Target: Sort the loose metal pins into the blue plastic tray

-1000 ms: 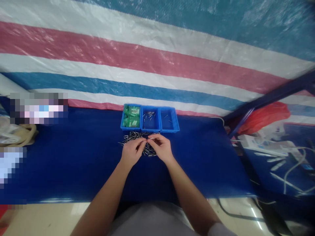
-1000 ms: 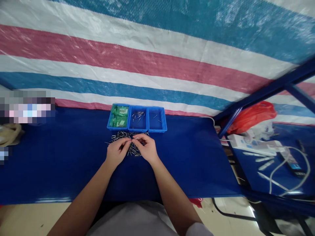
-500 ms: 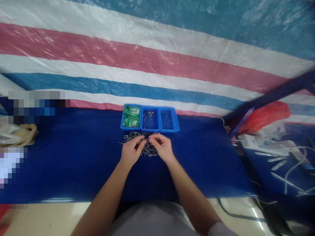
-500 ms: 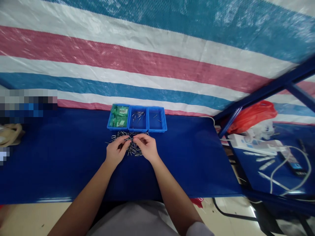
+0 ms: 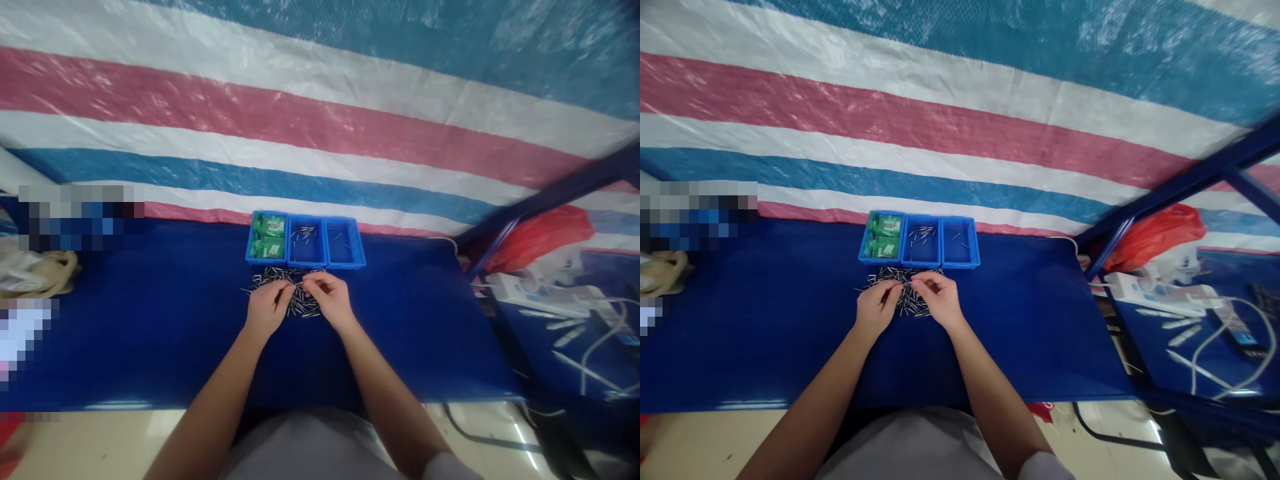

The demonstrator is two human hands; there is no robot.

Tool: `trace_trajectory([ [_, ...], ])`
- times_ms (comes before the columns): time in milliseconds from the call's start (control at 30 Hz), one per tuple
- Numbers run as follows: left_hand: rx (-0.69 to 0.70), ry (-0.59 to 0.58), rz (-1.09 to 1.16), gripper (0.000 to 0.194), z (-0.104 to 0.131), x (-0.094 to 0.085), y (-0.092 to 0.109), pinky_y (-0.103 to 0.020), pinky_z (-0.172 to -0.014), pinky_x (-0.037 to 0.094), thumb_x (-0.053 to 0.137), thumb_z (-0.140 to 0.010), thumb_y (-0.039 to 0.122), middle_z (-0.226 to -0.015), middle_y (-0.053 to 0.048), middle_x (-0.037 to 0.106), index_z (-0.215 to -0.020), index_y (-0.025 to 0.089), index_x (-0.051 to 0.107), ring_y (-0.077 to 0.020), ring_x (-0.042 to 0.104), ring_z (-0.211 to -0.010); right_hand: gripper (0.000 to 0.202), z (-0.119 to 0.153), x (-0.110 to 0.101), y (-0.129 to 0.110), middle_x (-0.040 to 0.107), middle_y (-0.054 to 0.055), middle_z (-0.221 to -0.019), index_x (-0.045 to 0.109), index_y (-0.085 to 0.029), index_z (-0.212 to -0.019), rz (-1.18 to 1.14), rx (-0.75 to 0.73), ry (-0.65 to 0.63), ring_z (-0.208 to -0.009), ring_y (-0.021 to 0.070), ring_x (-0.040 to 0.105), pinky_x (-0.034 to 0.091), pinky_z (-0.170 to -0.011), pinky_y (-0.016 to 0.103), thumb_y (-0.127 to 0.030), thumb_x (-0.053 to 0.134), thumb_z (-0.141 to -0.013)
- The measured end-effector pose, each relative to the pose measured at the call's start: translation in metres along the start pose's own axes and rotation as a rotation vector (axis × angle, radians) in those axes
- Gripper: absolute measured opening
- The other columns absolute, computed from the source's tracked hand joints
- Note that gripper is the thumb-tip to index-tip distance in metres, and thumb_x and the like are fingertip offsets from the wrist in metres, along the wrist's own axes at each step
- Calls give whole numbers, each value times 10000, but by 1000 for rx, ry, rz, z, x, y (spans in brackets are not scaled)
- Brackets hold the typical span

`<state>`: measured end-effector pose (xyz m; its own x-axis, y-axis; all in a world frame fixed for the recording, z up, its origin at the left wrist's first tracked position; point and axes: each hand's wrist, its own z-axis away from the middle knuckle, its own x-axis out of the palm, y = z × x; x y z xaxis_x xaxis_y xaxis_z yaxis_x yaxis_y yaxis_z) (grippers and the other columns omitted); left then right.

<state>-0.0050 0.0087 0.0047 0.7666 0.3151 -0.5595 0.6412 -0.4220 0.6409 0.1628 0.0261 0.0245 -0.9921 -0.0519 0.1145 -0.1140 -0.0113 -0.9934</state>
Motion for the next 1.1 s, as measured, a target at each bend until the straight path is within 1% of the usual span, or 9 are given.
trace_trajectory([
  [100,-10,26,37,151,2,3,-1,-202,-621,500,638,-884,309,-733,13,711,-984,209,692,-91,639,-586,228,0,0,1,704,11,-697,747,-216,-840,-41,2,2,-613,141,632,544,-620,290,-414,794,-736],
  [233,11,27,52,144,2,5,-1,-221,-687,526,601,-906,296,-849,-15,745,-973,218,701,-112,680,-687,252,-1,1,1,705,11,-691,747,-211,-843,-35,12,8,-609,141,633,553,-627,294,-430,797,-728],
  [433,10,-57,11,203,-1,-2,1,-230,-671,511,537,-942,321,-790,-10,729,-888,208,696,-119,674,-685,256,-1,1,1,697,7,-675,746,-210,-855,-28,21,-3,-609,144,639,565,-641,303,-430,795,-733],
  [533,-29,-57,19,209,-1,-2,1,-232,-686,522,537,-943,342,-836,-13,743,-986,212,695,-119,686,-696,287,-4,0,5,716,18,-700,744,-201,-864,-41,42,29,-624,156,659,585,-668,325,-449,795,-728],
  [633,-77,-61,28,244,0,-1,2,-231,-692,534,526,-947,339,-867,-11,750,-1103,222,672,-118,695,-693,352,-7,0,9,765,63,-929,735,-205,-1016,-141,22,87,-793,191,720,602,-778,367,-454,764,-768],
  [767,-72,-52,11,243,-1,-1,3,-240,-747,548,495,-956,300,-876,-19,752,-1096,215,674,-129,709,-745,471,-8,-2,9,647,81,-1326,625,-269,-1288,-127,-62,7,-1072,237,694,581,-903,424,-430,689,-850],
  [900,-25,-33,-21,212,-1,0,3,-239,-757,547,521,-937,269,-919,-26,755,-1063,207,680,-127,707,-746,258,-5,-11,2,744,63,-1082,731,-261,-1118,347,-245,-96,-977,209,688,543,-913,384,-353,645,-893],
  [967,-7,-19,-30,198,-2,0,3,-238,-750,547,534,-927,260,-909,-25,754,-1044,206,685,-127,706,-739,191,-6,-22,-3,747,53,-944,764,-247,-999,539,-290,-157,-872,194,671,543,-822,338,-350,654,-882],
  [1100,2,6,-38,190,-1,0,4,-229,-705,544,541,-919,259,-796,-16,740,-1014,201,695,-122,693,-679,260,-9,-50,-12,629,-17,-628,746,-207,-881,651,-99,-191,-530,116,524,427,-520,247,-448,746,-782],
])
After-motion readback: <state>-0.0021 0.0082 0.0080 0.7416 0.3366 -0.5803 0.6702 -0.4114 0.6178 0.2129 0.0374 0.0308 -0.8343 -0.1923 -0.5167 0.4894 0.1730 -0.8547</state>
